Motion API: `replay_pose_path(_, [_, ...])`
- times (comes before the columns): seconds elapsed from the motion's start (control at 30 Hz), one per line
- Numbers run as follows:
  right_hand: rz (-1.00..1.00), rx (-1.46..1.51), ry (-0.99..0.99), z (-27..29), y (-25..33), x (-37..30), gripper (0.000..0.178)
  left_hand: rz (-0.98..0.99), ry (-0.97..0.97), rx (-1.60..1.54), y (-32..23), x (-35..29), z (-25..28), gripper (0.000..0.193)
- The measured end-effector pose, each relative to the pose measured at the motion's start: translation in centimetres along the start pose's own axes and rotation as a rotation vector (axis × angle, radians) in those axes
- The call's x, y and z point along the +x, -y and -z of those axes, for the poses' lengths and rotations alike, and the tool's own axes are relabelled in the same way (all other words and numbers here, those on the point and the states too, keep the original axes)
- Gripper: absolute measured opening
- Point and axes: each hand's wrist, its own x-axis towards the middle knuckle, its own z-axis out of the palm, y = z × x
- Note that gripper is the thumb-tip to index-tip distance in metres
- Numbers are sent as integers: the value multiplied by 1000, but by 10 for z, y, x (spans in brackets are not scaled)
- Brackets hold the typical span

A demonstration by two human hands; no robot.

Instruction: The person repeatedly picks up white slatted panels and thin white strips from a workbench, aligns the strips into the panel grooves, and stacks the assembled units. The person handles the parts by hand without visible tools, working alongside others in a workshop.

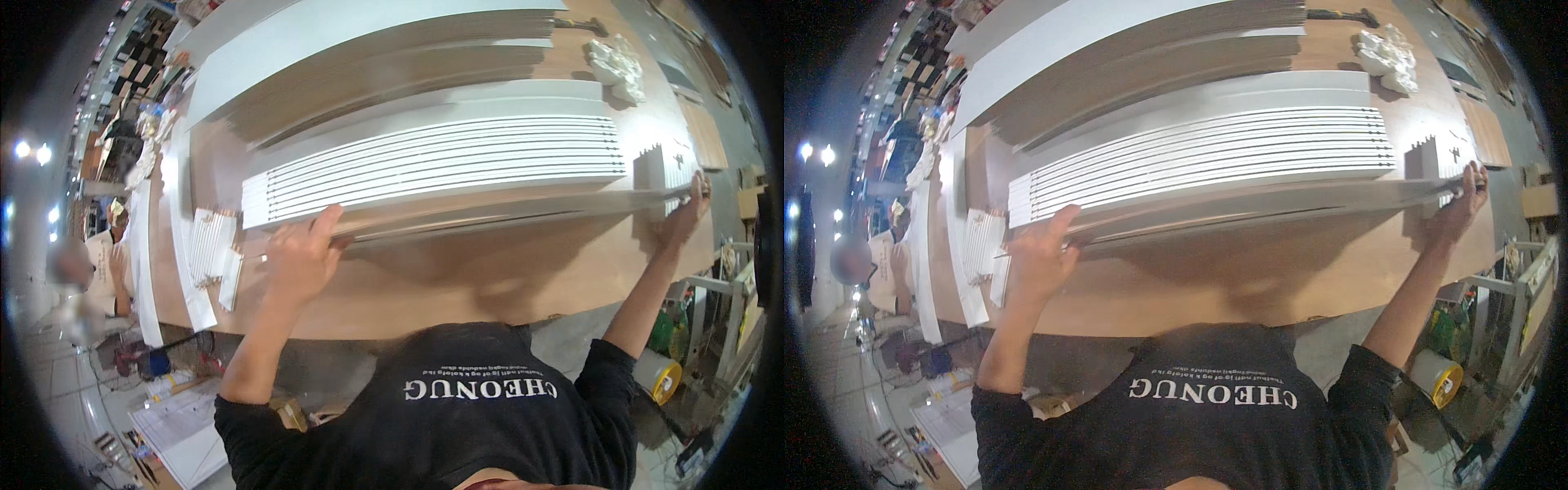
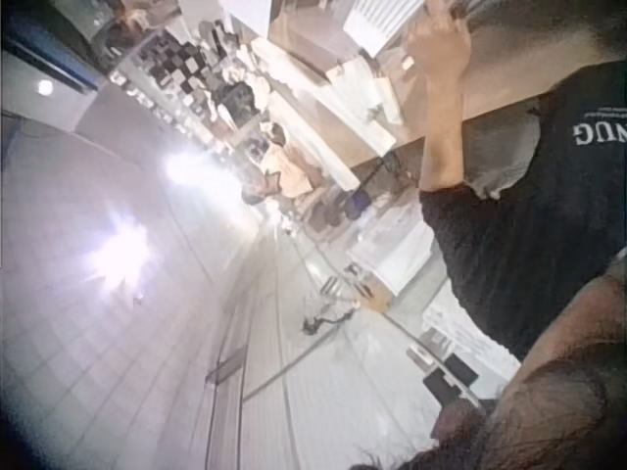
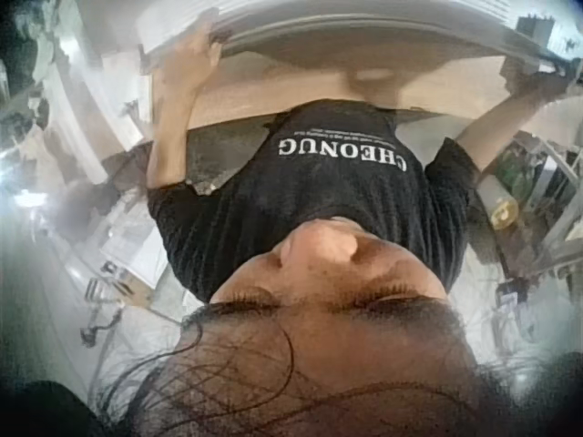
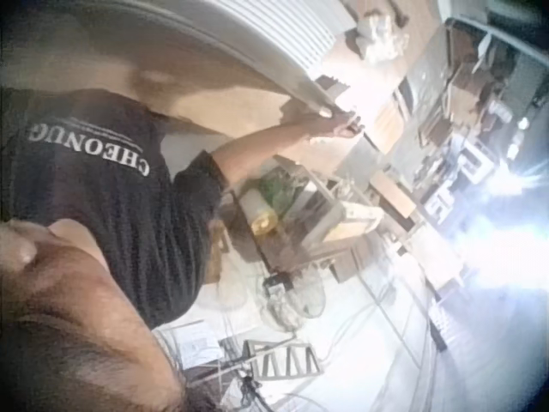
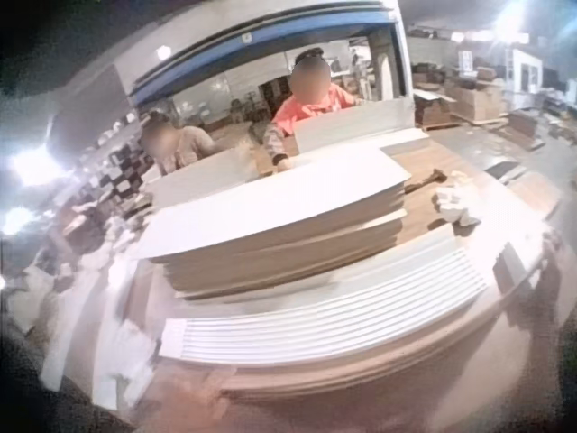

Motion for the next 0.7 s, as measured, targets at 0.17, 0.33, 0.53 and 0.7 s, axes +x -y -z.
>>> replay_pose_path(0.17, [10, 24, 52, 14, -19, 21, 50, 16, 26, -88, 9, 11, -2, 42])
replay_pose_path(0.33, [117, -143, 126, 26, -32, 36, 48, 66, 271, -85, 25, 31, 1, 40])
replay_pose_path(0.53, [32, 17, 91, 29, -32, 40, 37, 52, 336, -44, 22, 31, 10, 43])
replay_pose_path(0.7, [24, 21, 119, 36, -38, 55, 36, -24, 218, -120, 24, 20, 3, 46])
